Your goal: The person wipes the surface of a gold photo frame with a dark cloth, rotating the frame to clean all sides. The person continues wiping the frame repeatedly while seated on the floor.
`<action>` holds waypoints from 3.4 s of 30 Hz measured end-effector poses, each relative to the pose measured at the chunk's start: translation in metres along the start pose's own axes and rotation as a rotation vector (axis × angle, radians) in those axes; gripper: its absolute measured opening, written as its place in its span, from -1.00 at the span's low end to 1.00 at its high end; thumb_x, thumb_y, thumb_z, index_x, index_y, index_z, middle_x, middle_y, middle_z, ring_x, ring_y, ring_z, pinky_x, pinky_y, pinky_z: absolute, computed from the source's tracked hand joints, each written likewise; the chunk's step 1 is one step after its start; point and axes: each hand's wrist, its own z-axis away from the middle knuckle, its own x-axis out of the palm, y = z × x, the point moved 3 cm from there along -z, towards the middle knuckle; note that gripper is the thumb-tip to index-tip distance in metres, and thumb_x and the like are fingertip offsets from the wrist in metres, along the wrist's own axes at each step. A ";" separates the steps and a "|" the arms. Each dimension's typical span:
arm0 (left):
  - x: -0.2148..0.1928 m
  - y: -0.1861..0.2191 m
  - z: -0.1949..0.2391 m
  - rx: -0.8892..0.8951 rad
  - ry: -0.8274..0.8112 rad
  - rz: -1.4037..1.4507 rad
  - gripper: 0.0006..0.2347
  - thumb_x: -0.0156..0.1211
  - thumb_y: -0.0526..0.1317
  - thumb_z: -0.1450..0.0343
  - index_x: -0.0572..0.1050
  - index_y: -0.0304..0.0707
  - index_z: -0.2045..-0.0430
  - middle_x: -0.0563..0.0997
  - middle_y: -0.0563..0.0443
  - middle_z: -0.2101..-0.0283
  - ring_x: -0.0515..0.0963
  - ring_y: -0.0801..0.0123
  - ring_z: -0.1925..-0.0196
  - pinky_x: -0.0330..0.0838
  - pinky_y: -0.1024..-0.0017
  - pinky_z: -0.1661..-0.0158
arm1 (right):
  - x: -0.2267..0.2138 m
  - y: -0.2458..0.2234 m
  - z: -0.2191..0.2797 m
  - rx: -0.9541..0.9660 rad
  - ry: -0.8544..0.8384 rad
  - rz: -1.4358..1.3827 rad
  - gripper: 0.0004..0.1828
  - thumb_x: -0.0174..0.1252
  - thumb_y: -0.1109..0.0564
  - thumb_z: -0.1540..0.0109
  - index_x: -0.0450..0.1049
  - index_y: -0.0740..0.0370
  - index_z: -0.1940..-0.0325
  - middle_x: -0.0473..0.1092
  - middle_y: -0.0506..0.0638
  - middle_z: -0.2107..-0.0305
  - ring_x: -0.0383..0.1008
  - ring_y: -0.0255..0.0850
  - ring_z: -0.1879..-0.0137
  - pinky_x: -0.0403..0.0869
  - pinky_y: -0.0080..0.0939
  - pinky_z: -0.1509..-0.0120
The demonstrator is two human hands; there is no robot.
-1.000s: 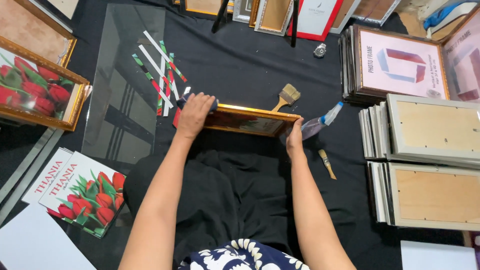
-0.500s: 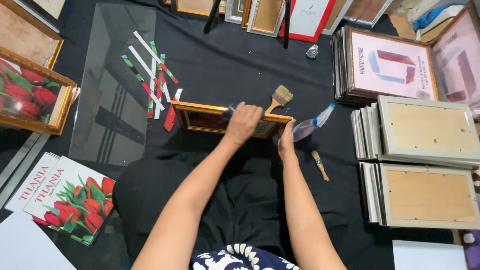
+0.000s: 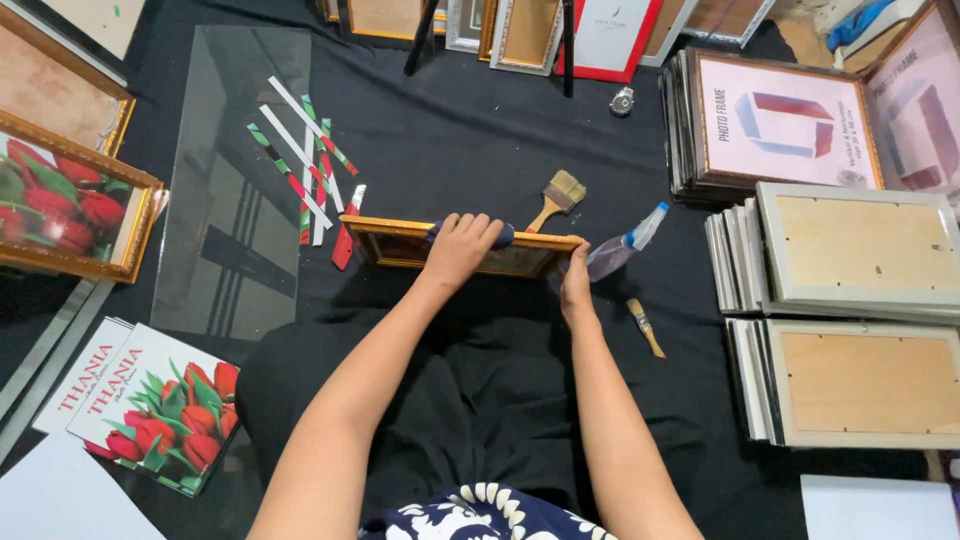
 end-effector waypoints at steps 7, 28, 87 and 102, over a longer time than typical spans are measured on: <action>0.013 -0.007 0.000 -0.009 -0.076 0.117 -0.56 0.47 0.02 -0.16 0.42 -0.03 0.19 0.36 0.12 0.34 0.43 0.26 0.26 0.35 0.29 0.16 | -0.038 0.009 -0.012 -0.133 0.161 0.300 -0.31 -0.51 -0.47 -0.42 0.07 -0.25 -0.54 0.09 0.19 -0.32 0.02 0.17 -0.52 0.09 0.20 -0.59; -0.024 -0.082 0.039 -0.866 0.106 0.909 -0.72 0.25 -0.18 -0.50 0.37 -0.11 -0.06 0.52 -0.13 0.14 0.56 -0.12 -0.01 0.41 0.07 -0.05 | 0.091 -0.135 0.036 -0.423 -0.063 -0.177 -0.41 -0.12 -0.43 -0.38 0.39 -0.01 -0.21 0.41 -0.06 -0.05 0.39 -0.20 -0.26 0.27 -0.03 -0.51; -0.090 -0.080 -0.084 -0.065 0.318 -0.119 -0.62 -0.15 0.12 -0.59 0.49 -0.12 0.01 0.49 0.06 0.21 0.52 0.31 0.09 0.19 0.15 -0.29 | 0.142 -0.116 0.055 -0.606 -0.121 -0.029 -0.40 -0.45 -0.22 -0.53 0.30 0.11 -0.42 0.31 0.15 -0.26 0.24 -0.03 -0.42 0.16 0.12 -0.56; -0.064 -0.014 -0.154 0.079 0.251 0.077 -0.79 0.13 0.02 -0.42 0.38 -0.06 0.45 0.35 0.09 0.47 0.45 0.26 0.39 0.37 0.36 0.25 | 0.141 -0.100 0.022 -0.609 -0.103 -0.105 -0.43 -0.43 -0.14 -0.53 0.37 0.26 -0.24 0.35 0.15 -0.18 0.31 -0.08 -0.34 0.17 0.00 -0.53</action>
